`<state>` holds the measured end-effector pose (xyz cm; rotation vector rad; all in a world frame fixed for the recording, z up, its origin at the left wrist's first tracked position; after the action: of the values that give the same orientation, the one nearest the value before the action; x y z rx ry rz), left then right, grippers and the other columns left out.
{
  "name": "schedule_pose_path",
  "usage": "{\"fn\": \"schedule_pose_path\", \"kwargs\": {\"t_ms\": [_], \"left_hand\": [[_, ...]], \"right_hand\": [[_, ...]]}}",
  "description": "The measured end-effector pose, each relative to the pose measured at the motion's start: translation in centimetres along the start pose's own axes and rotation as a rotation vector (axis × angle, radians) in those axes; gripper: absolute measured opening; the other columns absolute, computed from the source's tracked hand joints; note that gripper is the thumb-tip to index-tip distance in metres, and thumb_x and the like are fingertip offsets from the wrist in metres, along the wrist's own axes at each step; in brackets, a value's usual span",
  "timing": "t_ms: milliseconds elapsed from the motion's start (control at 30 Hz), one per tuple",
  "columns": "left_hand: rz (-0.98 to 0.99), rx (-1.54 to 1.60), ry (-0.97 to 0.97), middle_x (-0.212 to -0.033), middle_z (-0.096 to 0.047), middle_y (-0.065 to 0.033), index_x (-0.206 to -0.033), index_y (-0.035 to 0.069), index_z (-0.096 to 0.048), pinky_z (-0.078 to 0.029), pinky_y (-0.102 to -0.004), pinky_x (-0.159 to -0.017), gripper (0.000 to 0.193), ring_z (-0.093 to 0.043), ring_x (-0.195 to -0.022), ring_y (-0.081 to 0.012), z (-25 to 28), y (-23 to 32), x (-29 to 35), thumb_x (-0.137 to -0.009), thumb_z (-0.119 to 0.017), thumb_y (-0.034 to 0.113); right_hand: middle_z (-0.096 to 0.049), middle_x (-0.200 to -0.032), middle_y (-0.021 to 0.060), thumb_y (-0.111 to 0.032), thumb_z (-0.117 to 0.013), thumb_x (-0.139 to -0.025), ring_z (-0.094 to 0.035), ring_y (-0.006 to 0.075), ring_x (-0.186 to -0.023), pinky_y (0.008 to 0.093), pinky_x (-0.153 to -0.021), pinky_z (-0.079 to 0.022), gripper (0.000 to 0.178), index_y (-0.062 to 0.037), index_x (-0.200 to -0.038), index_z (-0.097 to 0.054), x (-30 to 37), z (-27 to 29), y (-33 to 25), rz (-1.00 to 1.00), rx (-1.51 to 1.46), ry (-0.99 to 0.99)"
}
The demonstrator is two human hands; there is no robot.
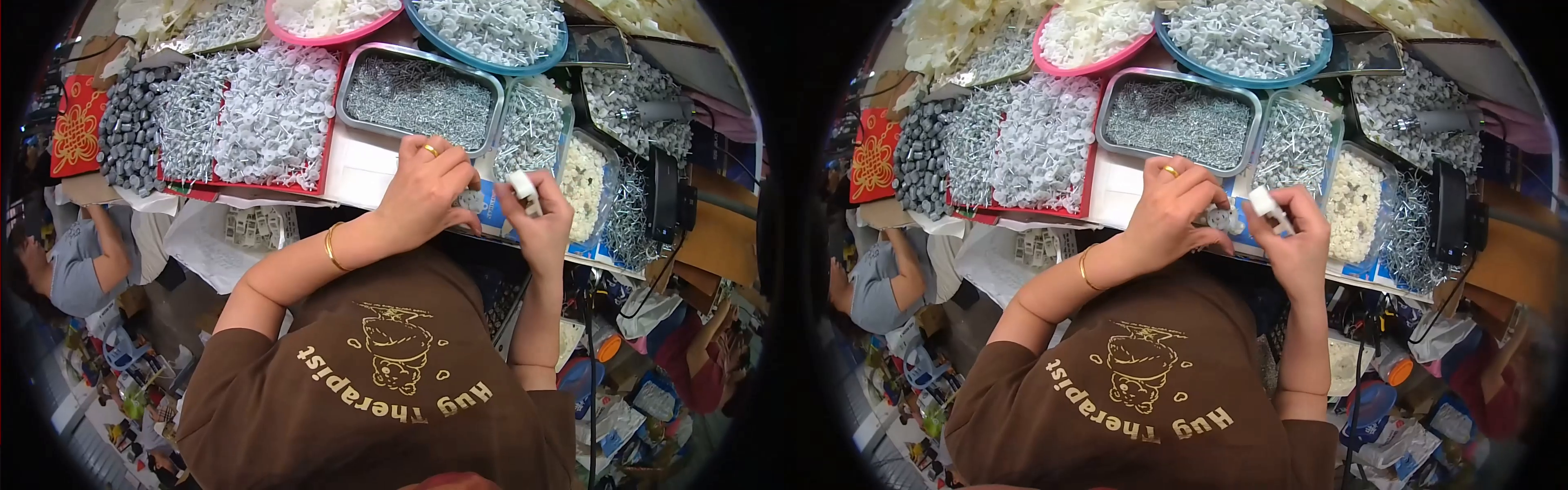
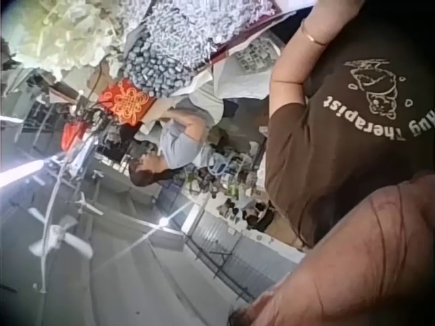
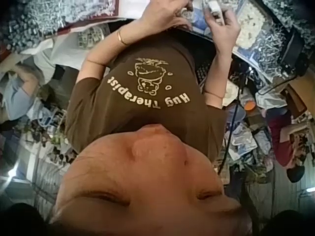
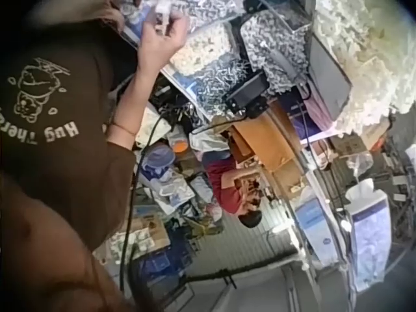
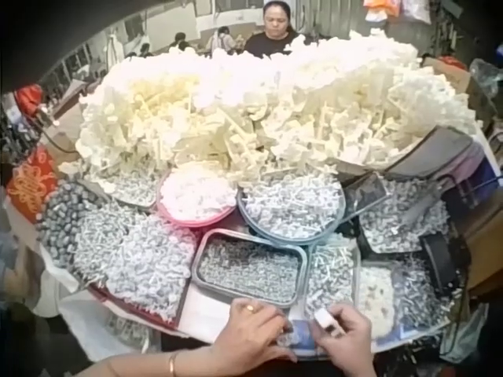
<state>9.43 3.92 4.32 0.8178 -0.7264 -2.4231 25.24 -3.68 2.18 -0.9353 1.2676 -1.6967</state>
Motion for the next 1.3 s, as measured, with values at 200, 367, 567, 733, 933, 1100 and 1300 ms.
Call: {"fn": "schedule_pose_path", "kwargs": {"t_ms": [200, 367, 567, 733, 933, 1100, 1300], "left_hand": [[0.072, -0.138, -0.054, -0.095, -0.059, 0.0001, -0.092, 0.013, -0.063, -0.031, -0.0442, -0.096, 0.044, -0.056, -0.101, -0.022, -1.2, -0.6, 0.4, -0.06, -0.087, 0.032], [0.071, -0.004, -0.077, -0.103, -0.067, 0.0026, -0.091, 0.013, -0.066, -0.03, -0.0433, -0.095, 0.029, -0.059, -0.102, -0.0186, -0.1, -1.2, 0.7, -0.069, -0.083, 0.02], [0.104, 0.019, -0.063, -0.099, -0.071, 0.0042, -0.085, 0.013, -0.067, -0.03, -0.042, -0.095, 0.02, -0.062, -0.099, -0.0164, 0.0, -1.2, 0.8, -0.072, -0.082, 0.017], [0.007, -0.067, -0.038, -0.1, -0.071, 0.0036, -0.087, 0.013, -0.067, -0.031, -0.0422, -0.095, 0.027, -0.063, -0.097, -0.017, 0.1, -1.0, 1.0, -0.07, -0.084, 0.026], [0.034, -0.081, 0.029, -0.1, -0.071, 0.0033, -0.101, 0.012, -0.07, -0.032, -0.0438, -0.097, 0.039, -0.064, -0.099, -0.016, 2.7, -1.0, 1.7, -0.07, -0.084, 0.03], [0.235, 0.106, -0.081, -0.096, -0.076, 0.0027, -0.098, 0.014, -0.073, -0.032, -0.0412, -0.098, 0.025, -0.068, -0.09, -0.0133, 3.4, -4.7, 4.0, -0.077, -0.082, 0.024], [0.314, 0.204, -0.086, -0.095, -0.076, 0.0038, -0.091, 0.013, -0.071, -0.031, -0.0412, -0.1, 0.015, -0.068, -0.092, -0.0134, 3.0, -5.4, 4.3, -0.08, -0.079, 0.018]], "right_hand": [[-0.064, -0.085, 0.0056, 0.002, -0.078, -0.077, -0.06, 0.0146, -0.074, 0.0273, -0.065, -0.045, 0.019, 0.0009, -0.093, -0.067, 0.6, -1.8, -0.5, 0.192, 0.265, -0.074], [-0.064, -0.086, 0.0092, 0.005, -0.071, -0.074, -0.063, 0.02, -0.074, 0.0295, -0.067, -0.049, 0.021, 0.0011, -0.095, -0.068, 0.3, -2.2, -0.9, 0.249, 0.212, -0.157], [-0.064, -0.084, 0.0088, 0.005, -0.071, -0.075, -0.062, 0.0186, -0.074, 0.0303, -0.066, -0.048, 0.022, 0.0007, -0.096, -0.068, 0.0, -2.6, -1.3, 0.317, 0.286, -0.138], [-0.061, -0.096, 0.0044, -0.006, -0.072, -0.089, -0.058, 0.0106, -0.081, 0.0255, -0.072, -0.048, 0.027, -0.0012, -0.113, -0.06, 0.5, -0.8, -1.4, 0.076, 0.104, -0.095], [-0.054, -0.1, 0.0063, -0.017, -0.056, -0.104, -0.052, 0.0097, -0.083, 0.0238, -0.075, -0.045, 0.027, -0.0012, -0.124, -0.045, 2.0, -0.2, -0.6, 0.132, -0.025, 0.022], [-0.062, -0.109, 0.0148, -0.01, -0.072, -0.09, -0.059, 0.0258, -0.097, 0.0351, -0.089, -0.046, 0.034, -0.0015, -0.12, -0.059, 2.0, -3.1, -3.0, 0.48, 0.494, 0.075], [-0.066, -0.107, 0.0103, -0.007, -0.082, -0.074, -0.059, 0.0273, -0.097, 0.0381, -0.086, -0.047, 0.043, -0.0045, -0.116, -0.071, 1.9, -5.3, -4.0, 0.564, 0.447, -0.003]]}}
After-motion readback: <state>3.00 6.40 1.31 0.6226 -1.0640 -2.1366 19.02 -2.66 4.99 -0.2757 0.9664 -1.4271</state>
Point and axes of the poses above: each hand's wrist, its own x-axis away from the middle knuckle, its own z-axis out of the back of the hand, y = z × x, the point moved 6 cm from there along -x, towards the middle knuckle
